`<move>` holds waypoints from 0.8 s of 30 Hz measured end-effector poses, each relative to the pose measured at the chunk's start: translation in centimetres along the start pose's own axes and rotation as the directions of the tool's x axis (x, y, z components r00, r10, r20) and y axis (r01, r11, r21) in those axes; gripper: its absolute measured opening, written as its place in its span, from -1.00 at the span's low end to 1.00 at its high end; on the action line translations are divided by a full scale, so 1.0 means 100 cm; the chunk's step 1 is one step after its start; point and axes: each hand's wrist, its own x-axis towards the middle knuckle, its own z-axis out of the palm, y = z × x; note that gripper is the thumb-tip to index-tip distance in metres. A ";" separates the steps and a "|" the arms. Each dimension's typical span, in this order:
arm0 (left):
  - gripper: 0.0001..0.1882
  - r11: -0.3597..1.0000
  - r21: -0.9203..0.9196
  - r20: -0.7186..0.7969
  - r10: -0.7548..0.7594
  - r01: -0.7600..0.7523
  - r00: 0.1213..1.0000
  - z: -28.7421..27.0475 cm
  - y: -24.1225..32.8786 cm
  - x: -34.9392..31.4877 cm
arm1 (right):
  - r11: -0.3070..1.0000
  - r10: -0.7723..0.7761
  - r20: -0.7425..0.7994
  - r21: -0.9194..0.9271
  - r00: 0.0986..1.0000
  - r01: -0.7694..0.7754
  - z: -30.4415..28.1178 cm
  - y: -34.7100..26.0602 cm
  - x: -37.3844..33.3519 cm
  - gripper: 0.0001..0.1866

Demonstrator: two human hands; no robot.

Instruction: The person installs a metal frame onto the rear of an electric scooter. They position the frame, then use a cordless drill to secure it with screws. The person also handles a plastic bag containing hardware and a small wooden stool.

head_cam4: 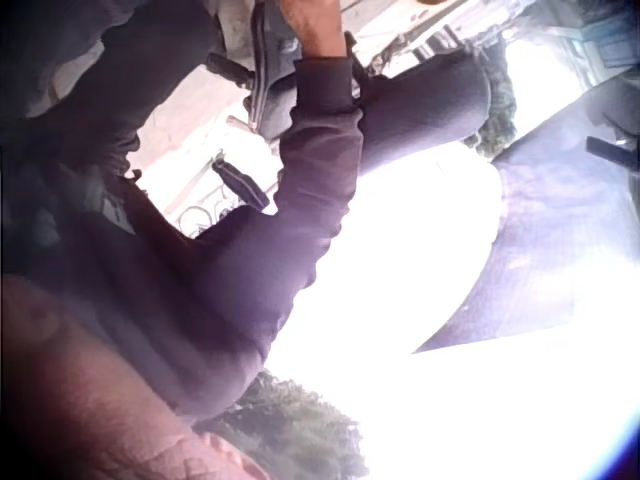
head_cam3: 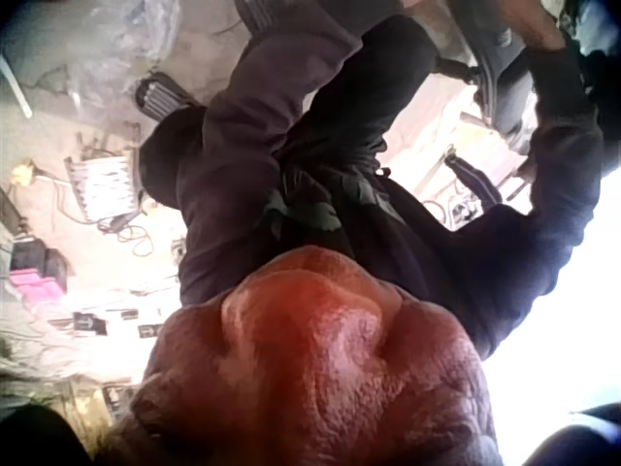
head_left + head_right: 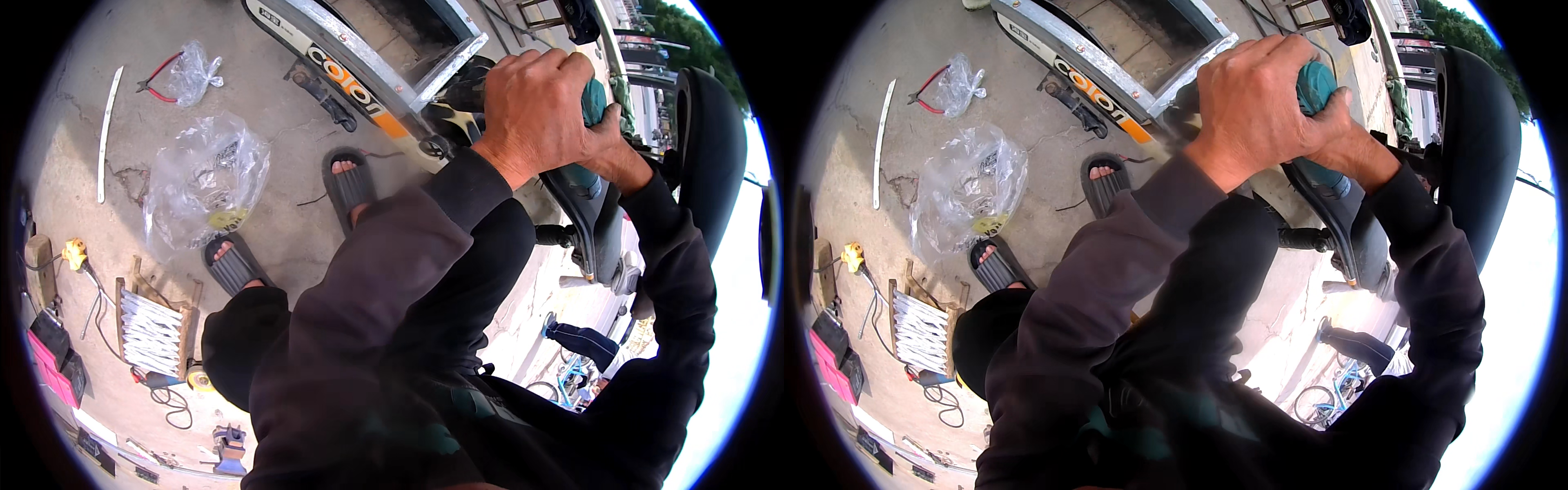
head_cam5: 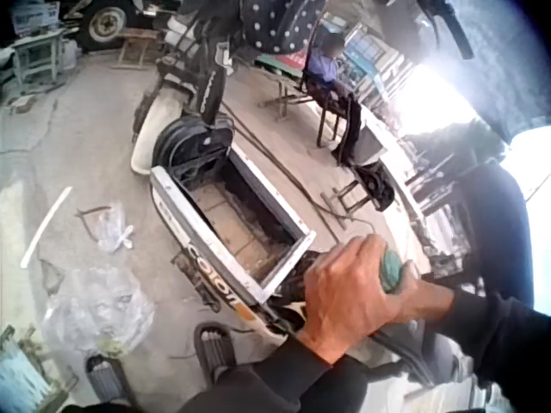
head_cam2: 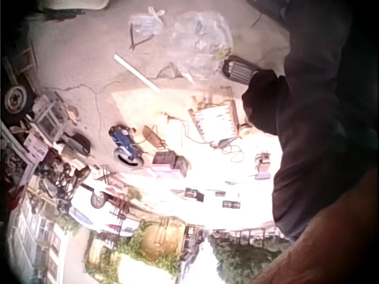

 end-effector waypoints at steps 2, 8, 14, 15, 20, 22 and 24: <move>-0.66 1.000 -0.004 -0.057 -0.003 0.002 0.998 -0.005 -0.005 0.003 | 0.985 0.083 0.080 -0.161 0.993 -0.070 -0.004 -0.010 0.000 -0.39; -0.65 0.999 -0.035 -0.091 -0.012 0.009 0.996 -0.009 -0.008 0.008 | 0.892 0.118 0.132 -0.451 0.984 -0.047 -0.016 0.079 -0.028 -0.34; -0.64 0.999 -0.039 -0.109 -0.013 0.009 0.994 -0.003 -0.011 0.008 | 0.903 0.110 0.214 -0.429 0.971 -0.007 -0.040 0.089 -0.036 -0.29; -0.64 1.000 -0.031 -0.115 -0.004 0.000 0.993 -0.003 -0.012 0.008 | 0.885 0.106 0.194 -0.466 0.975 -0.004 -0.038 0.092 -0.036 -0.28; -0.64 0.998 -0.055 -0.124 -0.005 -0.002 0.992 -0.004 -0.011 0.008 | 0.844 0.087 0.109 -0.536 0.990 -0.015 -0.028 0.092 -0.038 -0.28; -0.64 0.998 -0.055 -0.117 -0.009 0.002 0.993 -0.004 -0.011 0.008 | 0.861 0.070 0.086 -0.509 0.994 -0.017 -0.025 0.083 -0.035 -0.28; -0.64 0.999 -0.051 -0.104 -0.009 0.003 0.995 -0.003 -0.012 0.008 | 0.873 0.059 0.064 -0.488 0.996 -0.021 -0.025 0.074 -0.033 -0.28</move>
